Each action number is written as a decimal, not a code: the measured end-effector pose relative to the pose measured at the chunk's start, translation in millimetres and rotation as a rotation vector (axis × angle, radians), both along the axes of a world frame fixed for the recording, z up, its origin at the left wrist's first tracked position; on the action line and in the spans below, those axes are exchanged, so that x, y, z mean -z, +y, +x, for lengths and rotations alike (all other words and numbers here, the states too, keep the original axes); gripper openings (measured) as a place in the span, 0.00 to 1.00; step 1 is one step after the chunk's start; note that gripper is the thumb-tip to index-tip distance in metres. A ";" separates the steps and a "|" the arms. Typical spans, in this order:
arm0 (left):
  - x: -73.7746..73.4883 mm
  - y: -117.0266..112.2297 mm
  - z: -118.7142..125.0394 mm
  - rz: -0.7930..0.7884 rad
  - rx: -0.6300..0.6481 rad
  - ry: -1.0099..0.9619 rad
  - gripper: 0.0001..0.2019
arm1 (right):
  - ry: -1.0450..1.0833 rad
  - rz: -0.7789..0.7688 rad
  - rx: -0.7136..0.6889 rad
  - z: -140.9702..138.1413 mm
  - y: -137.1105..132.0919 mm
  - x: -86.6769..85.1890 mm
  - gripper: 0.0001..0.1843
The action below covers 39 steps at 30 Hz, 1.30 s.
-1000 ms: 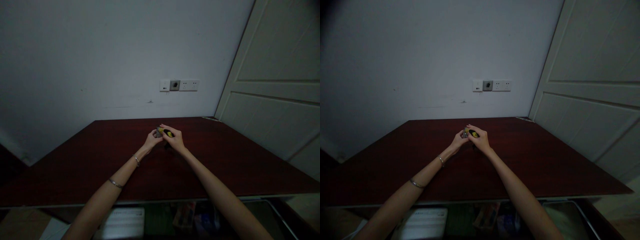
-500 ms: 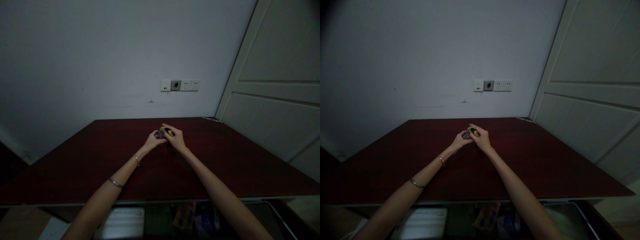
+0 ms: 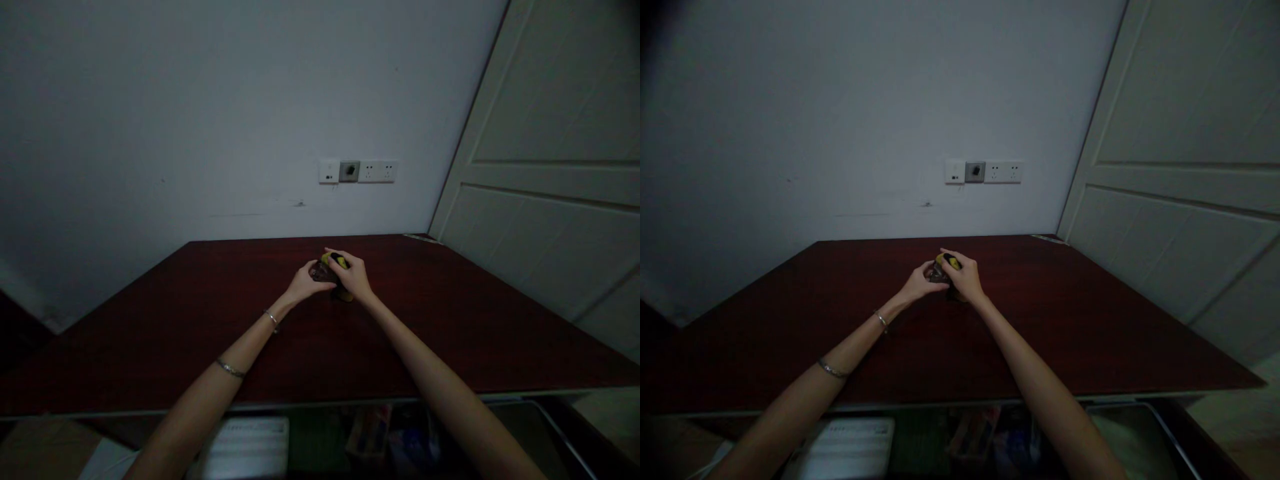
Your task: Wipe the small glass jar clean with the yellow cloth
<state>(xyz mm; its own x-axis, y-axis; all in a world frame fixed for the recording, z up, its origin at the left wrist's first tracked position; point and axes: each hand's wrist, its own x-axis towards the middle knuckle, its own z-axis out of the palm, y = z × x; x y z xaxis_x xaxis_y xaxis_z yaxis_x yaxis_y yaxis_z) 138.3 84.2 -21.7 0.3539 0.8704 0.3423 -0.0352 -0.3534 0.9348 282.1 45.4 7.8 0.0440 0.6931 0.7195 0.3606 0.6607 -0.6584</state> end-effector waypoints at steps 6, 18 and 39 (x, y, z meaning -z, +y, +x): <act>3.4 2.1 2.1 -0.036 0.002 -0.024 0.32 | -0.062 0.066 -0.029 -1.0 -4.0 -1.0 0.15; -3.1 -2.1 1.3 -0.106 0.000 -0.074 0.31 | -0.093 0.096 -0.093 0.2 -3.8 -1.1 0.15; -11.7 -12.1 1.8 -0.169 0.017 -0.140 0.29 | 0.152 -0.054 -0.040 0.2 0.5 -3.2 0.15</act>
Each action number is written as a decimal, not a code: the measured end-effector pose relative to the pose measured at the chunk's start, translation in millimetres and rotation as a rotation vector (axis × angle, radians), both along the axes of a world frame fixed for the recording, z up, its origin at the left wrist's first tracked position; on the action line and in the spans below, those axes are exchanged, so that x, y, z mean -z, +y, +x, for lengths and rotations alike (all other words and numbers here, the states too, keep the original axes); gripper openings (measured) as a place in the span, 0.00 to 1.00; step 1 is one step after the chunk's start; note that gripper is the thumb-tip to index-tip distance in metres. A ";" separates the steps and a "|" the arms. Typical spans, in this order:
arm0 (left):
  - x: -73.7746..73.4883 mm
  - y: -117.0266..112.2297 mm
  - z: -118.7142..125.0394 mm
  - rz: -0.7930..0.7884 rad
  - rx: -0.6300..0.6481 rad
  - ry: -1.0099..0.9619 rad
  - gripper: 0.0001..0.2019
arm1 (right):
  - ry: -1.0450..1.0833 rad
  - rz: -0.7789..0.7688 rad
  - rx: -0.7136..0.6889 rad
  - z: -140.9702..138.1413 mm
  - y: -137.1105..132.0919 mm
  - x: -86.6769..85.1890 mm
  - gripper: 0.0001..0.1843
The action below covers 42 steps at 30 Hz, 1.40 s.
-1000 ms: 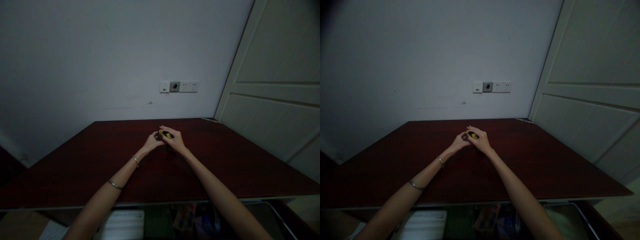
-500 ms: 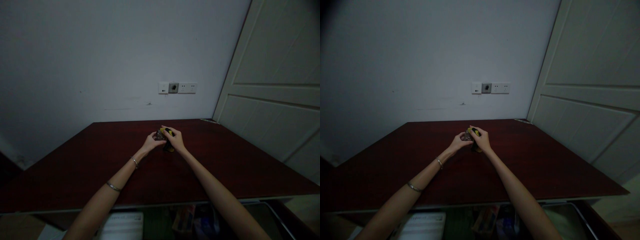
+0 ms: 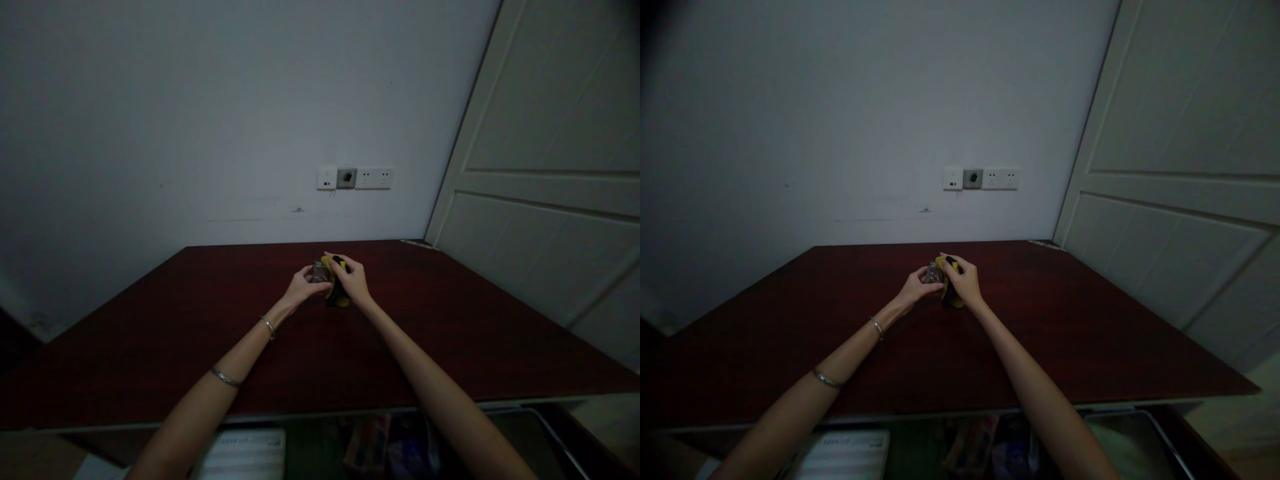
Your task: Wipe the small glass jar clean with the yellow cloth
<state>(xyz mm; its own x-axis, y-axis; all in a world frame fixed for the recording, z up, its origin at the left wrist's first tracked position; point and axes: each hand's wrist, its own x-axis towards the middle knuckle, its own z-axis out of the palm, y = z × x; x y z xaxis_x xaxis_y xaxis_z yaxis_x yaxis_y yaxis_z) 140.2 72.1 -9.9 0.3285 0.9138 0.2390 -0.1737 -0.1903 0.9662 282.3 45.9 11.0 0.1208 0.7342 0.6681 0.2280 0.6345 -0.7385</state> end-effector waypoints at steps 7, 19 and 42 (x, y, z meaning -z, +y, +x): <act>0.9 0.1 0.6 -0.045 0.015 -0.039 0.28 | -0.013 0.042 -0.059 -2.9 -8.5 -1.3 0.15; 0.1 0.5 1.0 0.032 -0.028 0.050 0.31 | -0.040 0.016 0.025 -2.2 -4.5 -0.4 0.15; -2.8 -7.3 1.3 -0.068 0.047 -0.013 0.26 | 0.142 -0.120 -0.022 2.3 8.6 0.0 0.17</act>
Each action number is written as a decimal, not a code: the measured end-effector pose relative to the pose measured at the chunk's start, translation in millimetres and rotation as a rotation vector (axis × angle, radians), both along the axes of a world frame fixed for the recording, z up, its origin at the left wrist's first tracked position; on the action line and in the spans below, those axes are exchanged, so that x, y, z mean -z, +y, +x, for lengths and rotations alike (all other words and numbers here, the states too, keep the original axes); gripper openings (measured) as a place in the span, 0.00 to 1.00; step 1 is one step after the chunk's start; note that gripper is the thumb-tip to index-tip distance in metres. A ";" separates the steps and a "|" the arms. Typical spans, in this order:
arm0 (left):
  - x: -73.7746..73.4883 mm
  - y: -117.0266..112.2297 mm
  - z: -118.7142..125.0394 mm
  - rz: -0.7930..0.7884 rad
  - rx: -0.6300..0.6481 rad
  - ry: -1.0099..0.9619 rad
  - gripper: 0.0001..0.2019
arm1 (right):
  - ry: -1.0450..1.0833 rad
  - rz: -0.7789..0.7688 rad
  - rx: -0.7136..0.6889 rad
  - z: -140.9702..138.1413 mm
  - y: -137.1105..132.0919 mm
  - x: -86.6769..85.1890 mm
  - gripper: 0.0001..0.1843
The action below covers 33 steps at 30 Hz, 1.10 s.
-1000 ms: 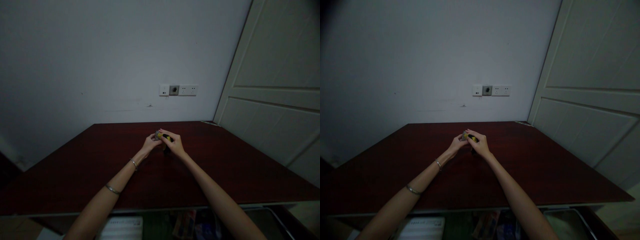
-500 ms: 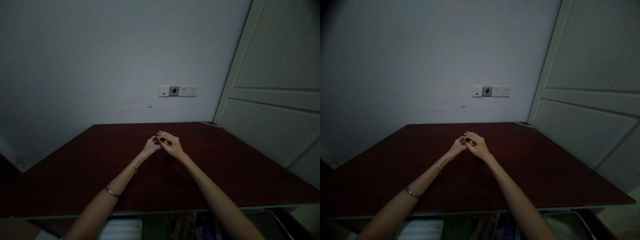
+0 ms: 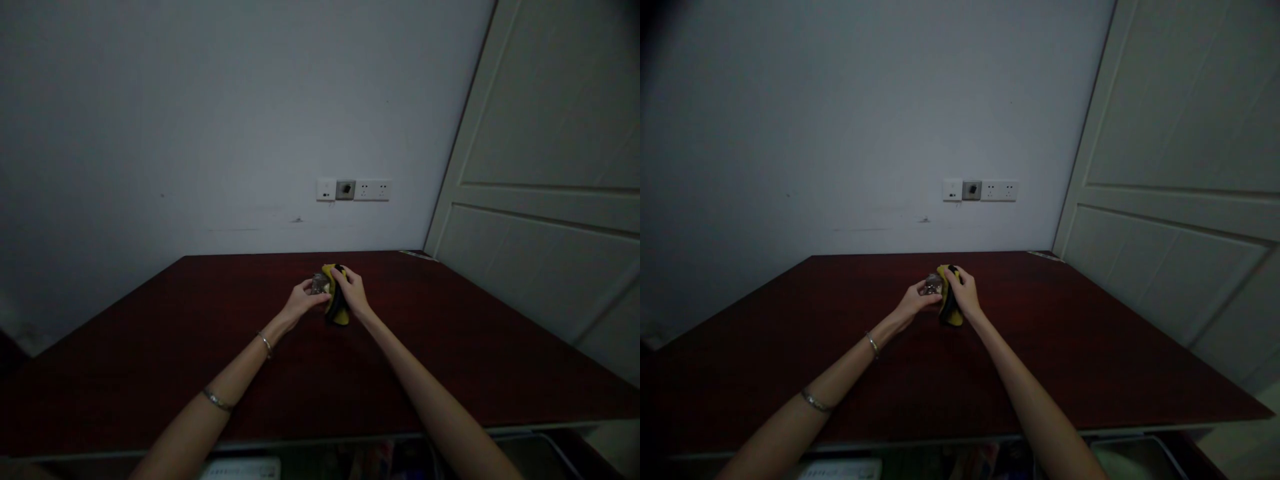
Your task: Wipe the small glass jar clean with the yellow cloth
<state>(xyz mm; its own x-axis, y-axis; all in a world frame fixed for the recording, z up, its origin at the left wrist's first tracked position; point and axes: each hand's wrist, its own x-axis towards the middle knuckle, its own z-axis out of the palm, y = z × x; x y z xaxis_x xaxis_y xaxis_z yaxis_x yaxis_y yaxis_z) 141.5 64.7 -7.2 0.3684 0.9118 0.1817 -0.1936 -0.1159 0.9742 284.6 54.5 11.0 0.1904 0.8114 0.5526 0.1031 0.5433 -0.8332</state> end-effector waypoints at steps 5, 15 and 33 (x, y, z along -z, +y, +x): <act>-4.8 1.0 -5.5 -0.071 -0.010 -0.039 0.25 | -0.059 0.029 -0.212 -0.7 -7.5 -2.9 0.19; -6.3 5.7 -11.9 -0.126 0.038 0.001 0.23 | -0.245 0.013 -0.410 3.1 -8.1 2.6 0.43; -3.6 12.6 -19.6 0.019 0.156 0.025 0.32 | 0.067 -0.234 -0.259 2.9 2.9 6.9 0.28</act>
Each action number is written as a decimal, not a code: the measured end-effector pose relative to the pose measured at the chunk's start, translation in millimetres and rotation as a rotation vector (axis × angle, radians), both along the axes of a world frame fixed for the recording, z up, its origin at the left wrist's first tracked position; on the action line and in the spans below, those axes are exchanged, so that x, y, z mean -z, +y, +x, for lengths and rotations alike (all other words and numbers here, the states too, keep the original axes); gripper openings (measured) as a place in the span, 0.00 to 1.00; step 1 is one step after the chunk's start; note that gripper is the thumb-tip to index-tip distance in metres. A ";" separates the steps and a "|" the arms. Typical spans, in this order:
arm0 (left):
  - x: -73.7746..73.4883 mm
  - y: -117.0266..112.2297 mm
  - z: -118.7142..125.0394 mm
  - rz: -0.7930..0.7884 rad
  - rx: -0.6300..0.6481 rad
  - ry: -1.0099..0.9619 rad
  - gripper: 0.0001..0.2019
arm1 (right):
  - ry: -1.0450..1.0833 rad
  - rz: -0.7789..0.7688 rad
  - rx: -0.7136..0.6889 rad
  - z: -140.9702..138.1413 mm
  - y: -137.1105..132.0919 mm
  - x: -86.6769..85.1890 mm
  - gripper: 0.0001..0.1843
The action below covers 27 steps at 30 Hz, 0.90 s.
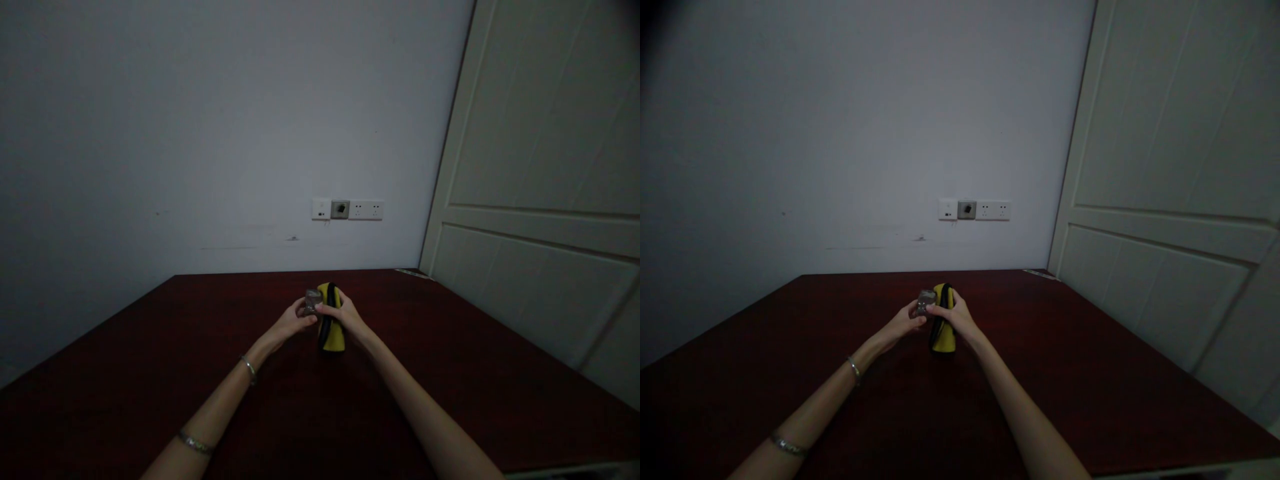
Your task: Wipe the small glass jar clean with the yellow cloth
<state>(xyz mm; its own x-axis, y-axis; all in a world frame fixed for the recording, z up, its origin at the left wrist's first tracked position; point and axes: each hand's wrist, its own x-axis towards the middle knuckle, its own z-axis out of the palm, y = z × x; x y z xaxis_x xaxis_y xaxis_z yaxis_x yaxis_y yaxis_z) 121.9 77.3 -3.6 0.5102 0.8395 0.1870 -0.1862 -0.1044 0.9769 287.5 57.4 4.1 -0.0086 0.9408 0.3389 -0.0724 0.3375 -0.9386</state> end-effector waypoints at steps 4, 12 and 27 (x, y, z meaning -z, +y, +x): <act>2.2 0.2 2.4 0.064 -0.006 -0.037 0.32 | 0.015 -0.051 -0.051 -2.7 -5.1 -3.9 0.26; 4.2 0.1 5.3 0.068 -0.095 -0.036 0.30 | -0.058 0.008 -0.076 -5.6 -13.1 -11.6 0.25; 8.4 1.7 8.8 0.118 -0.123 -0.073 0.31 | -0.198 0.353 0.248 -8.4 -3.2 -2.5 0.15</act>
<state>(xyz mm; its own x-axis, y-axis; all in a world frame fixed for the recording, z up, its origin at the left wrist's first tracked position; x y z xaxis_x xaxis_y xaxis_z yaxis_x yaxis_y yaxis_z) 130.7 79.0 -12.0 0.3863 0.8649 0.3206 -0.2354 -0.2436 0.9409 279.1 54.2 6.7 0.1054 0.7499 0.6531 0.2196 0.6230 -0.7507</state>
